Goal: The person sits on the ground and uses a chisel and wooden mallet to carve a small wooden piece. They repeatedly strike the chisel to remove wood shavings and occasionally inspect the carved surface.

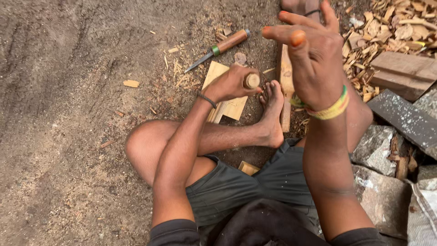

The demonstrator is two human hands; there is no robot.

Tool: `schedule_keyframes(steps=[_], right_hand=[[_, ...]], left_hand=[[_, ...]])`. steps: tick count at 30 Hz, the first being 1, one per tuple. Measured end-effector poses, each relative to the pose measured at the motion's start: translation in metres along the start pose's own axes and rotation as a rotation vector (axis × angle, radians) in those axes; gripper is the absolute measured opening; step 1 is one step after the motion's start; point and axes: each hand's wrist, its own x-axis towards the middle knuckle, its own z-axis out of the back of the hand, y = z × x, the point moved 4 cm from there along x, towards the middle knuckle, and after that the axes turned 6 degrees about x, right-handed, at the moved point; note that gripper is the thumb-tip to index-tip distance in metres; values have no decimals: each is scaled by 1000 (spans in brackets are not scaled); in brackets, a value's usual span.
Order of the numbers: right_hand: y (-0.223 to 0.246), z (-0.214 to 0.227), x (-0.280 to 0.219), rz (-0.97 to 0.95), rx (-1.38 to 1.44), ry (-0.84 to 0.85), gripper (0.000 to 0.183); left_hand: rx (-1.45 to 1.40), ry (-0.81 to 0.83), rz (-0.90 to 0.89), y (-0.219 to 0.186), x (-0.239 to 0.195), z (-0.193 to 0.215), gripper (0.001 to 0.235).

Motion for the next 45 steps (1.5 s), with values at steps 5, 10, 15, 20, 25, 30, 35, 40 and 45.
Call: schedule_keyframes(steps=[5, 10, 15, 20, 25, 30, 35, 40, 45], right_hand=[[-41, -32, -21, -121, 437, -153, 43], [-44, -128, 10, -315, -335, 201, 34], [-1, -62, 7, 306, -372, 58, 20], [-31, -53, -16, -242, 822, -196, 31], [-51, -140, -12, -418, -404, 295, 67], [-31, -60, 0, -18, -61, 76, 58], [-16, -62, -5, 42, 265, -64, 74], [-30, -149, 4, -247, -325, 208, 74], [-19, -77, 6, -74, 113, -5, 78]], left_hand=[[42, 0, -12, 10, -2, -15, 42], [105, -182, -302, 26, -4, -17, 54], [-18, -45, -14, 14, -11, -3, 42], [66, -46, 4, 14, -14, -8, 43], [116, -286, -392, 25, -16, -18, 56], [-50, -33, 38, 13, -12, -1, 38], [69, -10, 78, 56, -10, -24, 38], [173, -237, -245, 91, -18, -30, 48], [-113, 37, 109, 49, -8, -23, 48]])
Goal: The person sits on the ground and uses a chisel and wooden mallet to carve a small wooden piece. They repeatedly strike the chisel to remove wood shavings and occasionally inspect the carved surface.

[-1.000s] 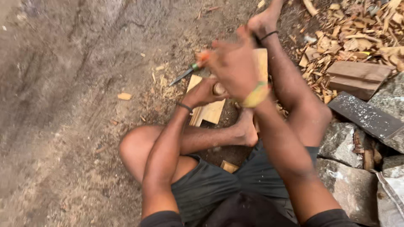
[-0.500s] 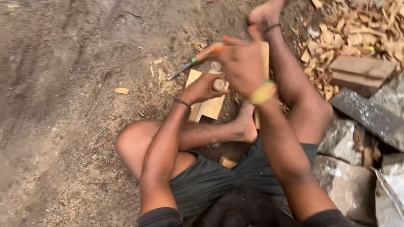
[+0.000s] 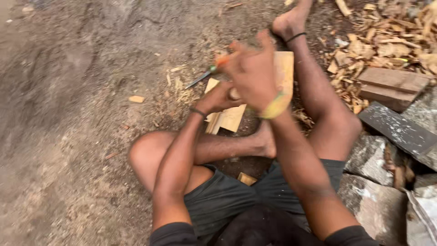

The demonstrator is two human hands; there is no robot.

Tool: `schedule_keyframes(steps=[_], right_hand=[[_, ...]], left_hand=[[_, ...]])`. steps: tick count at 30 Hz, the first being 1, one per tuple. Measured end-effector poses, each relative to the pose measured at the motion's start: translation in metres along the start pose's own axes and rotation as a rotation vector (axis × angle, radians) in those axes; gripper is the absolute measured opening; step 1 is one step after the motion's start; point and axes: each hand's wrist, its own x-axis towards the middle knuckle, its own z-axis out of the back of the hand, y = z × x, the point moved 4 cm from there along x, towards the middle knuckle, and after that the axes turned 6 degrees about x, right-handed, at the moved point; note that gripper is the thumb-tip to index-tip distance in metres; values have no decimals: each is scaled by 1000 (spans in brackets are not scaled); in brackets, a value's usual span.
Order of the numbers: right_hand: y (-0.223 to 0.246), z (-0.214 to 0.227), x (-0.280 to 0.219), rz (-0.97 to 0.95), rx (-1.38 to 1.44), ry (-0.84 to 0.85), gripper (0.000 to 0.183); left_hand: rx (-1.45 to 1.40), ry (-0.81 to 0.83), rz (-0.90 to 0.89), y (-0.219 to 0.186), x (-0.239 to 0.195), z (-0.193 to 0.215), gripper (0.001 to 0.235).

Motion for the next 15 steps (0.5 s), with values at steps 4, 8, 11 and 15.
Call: schedule_keyframes(steps=[4, 8, 11, 15], right_hand=[[-10, -9, -11, -95, -233, 37, 71], [-44, -83, -14, -262, -537, 181, 78], [-50, -76, -35, -333, -423, 216, 76], [-15, -20, -20, -137, 13, 8, 38]], left_hand=[[108, -98, -119, 4, -5, 1, 55], [167, -79, -47, 62, 3, -18, 50], [159, -37, -139, 51, 0, -17, 44], [184, -153, -186, -20, -14, 11, 49]])
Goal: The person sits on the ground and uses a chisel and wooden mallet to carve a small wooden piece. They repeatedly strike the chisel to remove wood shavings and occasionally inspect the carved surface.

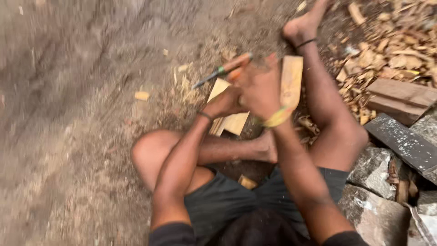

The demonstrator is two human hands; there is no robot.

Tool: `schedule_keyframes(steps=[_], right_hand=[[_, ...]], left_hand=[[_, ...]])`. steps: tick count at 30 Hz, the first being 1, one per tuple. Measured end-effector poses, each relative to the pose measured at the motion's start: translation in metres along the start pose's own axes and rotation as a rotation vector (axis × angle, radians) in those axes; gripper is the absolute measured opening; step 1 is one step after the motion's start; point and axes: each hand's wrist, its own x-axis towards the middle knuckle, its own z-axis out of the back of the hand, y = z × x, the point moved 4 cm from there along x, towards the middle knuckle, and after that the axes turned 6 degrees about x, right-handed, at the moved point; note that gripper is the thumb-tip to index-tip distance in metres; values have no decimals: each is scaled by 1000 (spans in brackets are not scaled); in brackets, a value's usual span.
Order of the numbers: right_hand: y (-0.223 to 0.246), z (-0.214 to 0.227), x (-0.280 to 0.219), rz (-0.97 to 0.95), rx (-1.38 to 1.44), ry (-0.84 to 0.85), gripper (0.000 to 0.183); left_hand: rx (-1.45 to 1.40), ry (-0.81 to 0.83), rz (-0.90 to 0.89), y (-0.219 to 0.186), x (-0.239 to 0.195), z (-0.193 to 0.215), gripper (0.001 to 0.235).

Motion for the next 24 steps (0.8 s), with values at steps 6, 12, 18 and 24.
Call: schedule_keyframes(steps=[6, 12, 18, 24], right_hand=[[-3, 40, 0, -9, 454, -84, 44], [-55, -86, 0, -255, -540, 461, 66], [-86, -61, -15, -76, -108, 258, 52], [-108, 42, -69, 42, 82, 123, 55]], left_hand=[[-76, 128, 229, -11, -6, 6, 38], [5, 111, 240, 64, -17, -44, 40], [-157, 63, 207, 37, 0, -37, 46], [-450, -115, 64, -6, 3, 3, 20]])
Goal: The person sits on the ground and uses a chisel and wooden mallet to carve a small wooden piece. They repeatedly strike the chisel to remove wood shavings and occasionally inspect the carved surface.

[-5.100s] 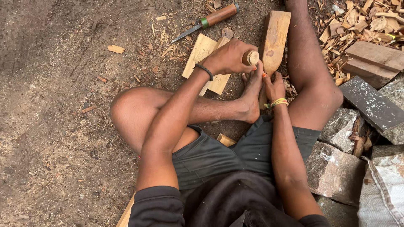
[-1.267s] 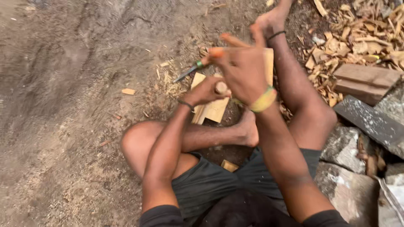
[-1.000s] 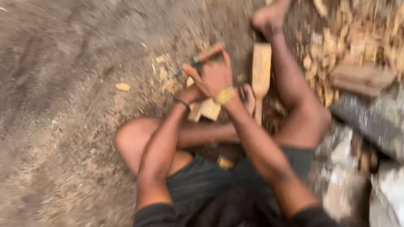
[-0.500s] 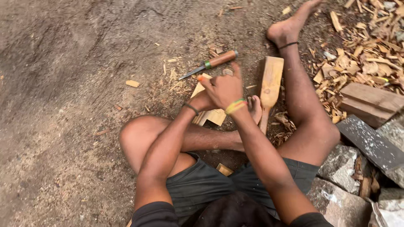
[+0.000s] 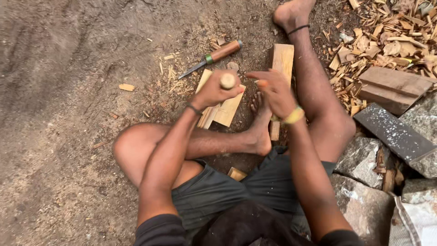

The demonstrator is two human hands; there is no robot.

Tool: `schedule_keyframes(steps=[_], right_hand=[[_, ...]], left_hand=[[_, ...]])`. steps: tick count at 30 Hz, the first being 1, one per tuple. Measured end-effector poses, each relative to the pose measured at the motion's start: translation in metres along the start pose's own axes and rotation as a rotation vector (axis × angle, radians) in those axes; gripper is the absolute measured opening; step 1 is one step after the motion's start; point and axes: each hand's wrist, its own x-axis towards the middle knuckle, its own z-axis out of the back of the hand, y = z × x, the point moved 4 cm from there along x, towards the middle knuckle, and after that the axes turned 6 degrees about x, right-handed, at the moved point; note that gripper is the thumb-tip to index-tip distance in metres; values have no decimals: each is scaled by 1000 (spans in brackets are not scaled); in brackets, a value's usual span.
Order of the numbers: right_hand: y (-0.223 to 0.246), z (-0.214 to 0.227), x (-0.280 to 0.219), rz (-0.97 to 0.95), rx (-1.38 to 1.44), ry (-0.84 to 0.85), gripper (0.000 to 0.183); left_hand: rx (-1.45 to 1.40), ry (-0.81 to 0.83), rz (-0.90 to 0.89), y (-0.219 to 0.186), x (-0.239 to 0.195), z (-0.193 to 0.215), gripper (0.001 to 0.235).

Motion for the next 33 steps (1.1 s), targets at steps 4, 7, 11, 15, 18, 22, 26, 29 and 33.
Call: schedule_keyframes(steps=[4, 7, 11, 15, 18, 22, 26, 29, 33], right_hand=[[-11, 38, -42, -218, 87, -157, 63], [-33, 24, -68, -357, 92, -164, 63], [-42, -7, -80, -287, 220, -124, 60], [-43, -18, -81, -300, 93, -59, 55], [-47, -13, -79, -326, 80, -52, 51], [-49, -7, -87, -372, 23, -49, 44], [-45, 1, -81, -387, -15, -49, 36], [-46, 6, -81, -536, 0, -62, 37], [-33, 17, -70, -380, -67, -92, 36]], left_hand=[[50, -140, -170, -36, 1, 41, 22], [148, -142, 65, -29, 3, 43, 21], [161, -35, -20, -27, 6, 7, 25], [207, -15, 2, -18, 14, -4, 33], [228, -3, 19, -14, 21, -7, 35], [291, -1, 43, -9, 25, -8, 34], [247, 35, 33, -15, 29, -8, 33], [302, 40, 14, -18, 29, -15, 31], [328, 87, 15, -14, 23, -20, 32]])
